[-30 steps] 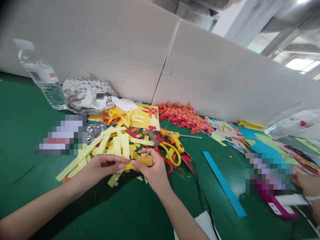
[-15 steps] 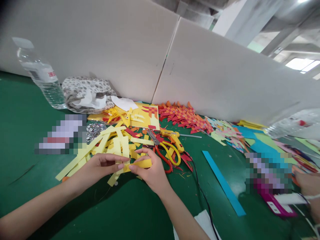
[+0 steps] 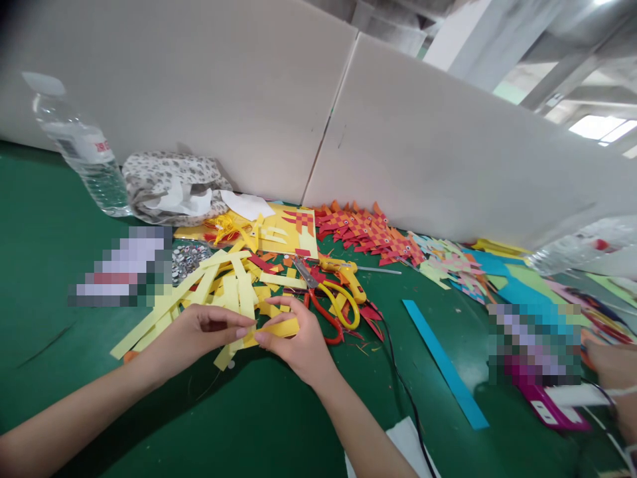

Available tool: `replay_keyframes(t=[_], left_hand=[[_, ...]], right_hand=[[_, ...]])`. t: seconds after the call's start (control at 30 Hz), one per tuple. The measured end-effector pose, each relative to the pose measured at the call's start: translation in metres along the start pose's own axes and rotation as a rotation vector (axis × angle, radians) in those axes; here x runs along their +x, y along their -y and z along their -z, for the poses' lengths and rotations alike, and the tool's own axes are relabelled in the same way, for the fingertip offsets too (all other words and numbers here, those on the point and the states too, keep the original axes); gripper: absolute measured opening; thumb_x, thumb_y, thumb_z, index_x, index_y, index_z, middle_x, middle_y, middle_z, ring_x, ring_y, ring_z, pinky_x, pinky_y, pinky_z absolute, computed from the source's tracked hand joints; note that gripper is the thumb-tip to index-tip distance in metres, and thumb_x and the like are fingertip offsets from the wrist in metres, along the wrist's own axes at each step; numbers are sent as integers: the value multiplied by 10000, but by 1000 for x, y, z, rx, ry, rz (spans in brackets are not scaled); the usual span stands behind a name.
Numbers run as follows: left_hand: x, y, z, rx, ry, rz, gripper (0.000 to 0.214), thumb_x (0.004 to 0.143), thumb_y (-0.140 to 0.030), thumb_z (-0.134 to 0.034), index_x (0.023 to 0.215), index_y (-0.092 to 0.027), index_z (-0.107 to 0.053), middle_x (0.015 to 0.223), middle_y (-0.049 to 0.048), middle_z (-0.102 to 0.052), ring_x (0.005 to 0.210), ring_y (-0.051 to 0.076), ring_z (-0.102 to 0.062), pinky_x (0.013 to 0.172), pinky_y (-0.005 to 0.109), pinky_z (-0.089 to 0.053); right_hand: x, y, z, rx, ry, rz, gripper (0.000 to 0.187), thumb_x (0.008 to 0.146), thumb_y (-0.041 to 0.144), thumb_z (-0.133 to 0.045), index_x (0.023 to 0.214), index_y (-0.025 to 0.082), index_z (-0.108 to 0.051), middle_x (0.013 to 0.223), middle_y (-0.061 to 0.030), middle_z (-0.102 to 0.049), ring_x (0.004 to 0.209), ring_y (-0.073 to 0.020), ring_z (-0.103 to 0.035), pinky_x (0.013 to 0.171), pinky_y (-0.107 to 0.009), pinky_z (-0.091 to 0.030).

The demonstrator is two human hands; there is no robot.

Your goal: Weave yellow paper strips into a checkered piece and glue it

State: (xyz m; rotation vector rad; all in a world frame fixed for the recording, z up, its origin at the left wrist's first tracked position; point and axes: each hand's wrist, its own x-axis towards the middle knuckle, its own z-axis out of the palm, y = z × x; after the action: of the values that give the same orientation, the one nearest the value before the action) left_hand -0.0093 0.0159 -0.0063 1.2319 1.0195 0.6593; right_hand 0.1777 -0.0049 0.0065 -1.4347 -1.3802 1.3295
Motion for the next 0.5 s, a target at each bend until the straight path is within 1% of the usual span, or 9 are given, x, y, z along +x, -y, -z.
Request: replay_keyframes(t=[0.1,0.23,0.37,0.43,0.5], left_hand=[[0,-1,0,-15,-32,-11,233,652,-352,-699,823,-197,-734,864,31,-735,853,207,-649,780,284,-490],[0,-1,0,-6,-45,-8,240,642,-357,-703,817,-197,-735,854,36,-735,833,211,-650,766,292,-494],[0,0,0,23,-38,-1,261,640,-381,-698,812,-189,-733,828,41,-730,786,201,-642,712,279,-488],[0,0,0,35,-26,8,277,647,-392,-690,825,-183,-728,813,40,-722,752,188,-633,677,268,-480],[0,-2,0,40,-25,1,293,661,-394,-677,860,-181,-712,805,34,-706,730,172,-621,652,257,-470]], right_hand=[[0,0,0,3,-17,6,540,572,294,-765,1047,211,-524,712,17,-659,598,-147,-628,575,-257,-471],[0,1,0,16,-41,15,557,569,311,-765,1062,217,-525,697,19,-655,591,-149,-629,577,-263,-481],[-1,2,1,43,34,-24,642,589,314,-752,1165,229,-483,752,0,-667,589,-154,-638,593,-290,-513],[-1,2,1,46,74,-31,649,609,305,-738,1194,230,-467,764,-3,-668,587,-151,-637,591,-291,-516],[-2,2,2,14,69,-16,625,622,293,-728,1189,225,-475,758,-2,-670,597,-148,-634,603,-287,-511]])
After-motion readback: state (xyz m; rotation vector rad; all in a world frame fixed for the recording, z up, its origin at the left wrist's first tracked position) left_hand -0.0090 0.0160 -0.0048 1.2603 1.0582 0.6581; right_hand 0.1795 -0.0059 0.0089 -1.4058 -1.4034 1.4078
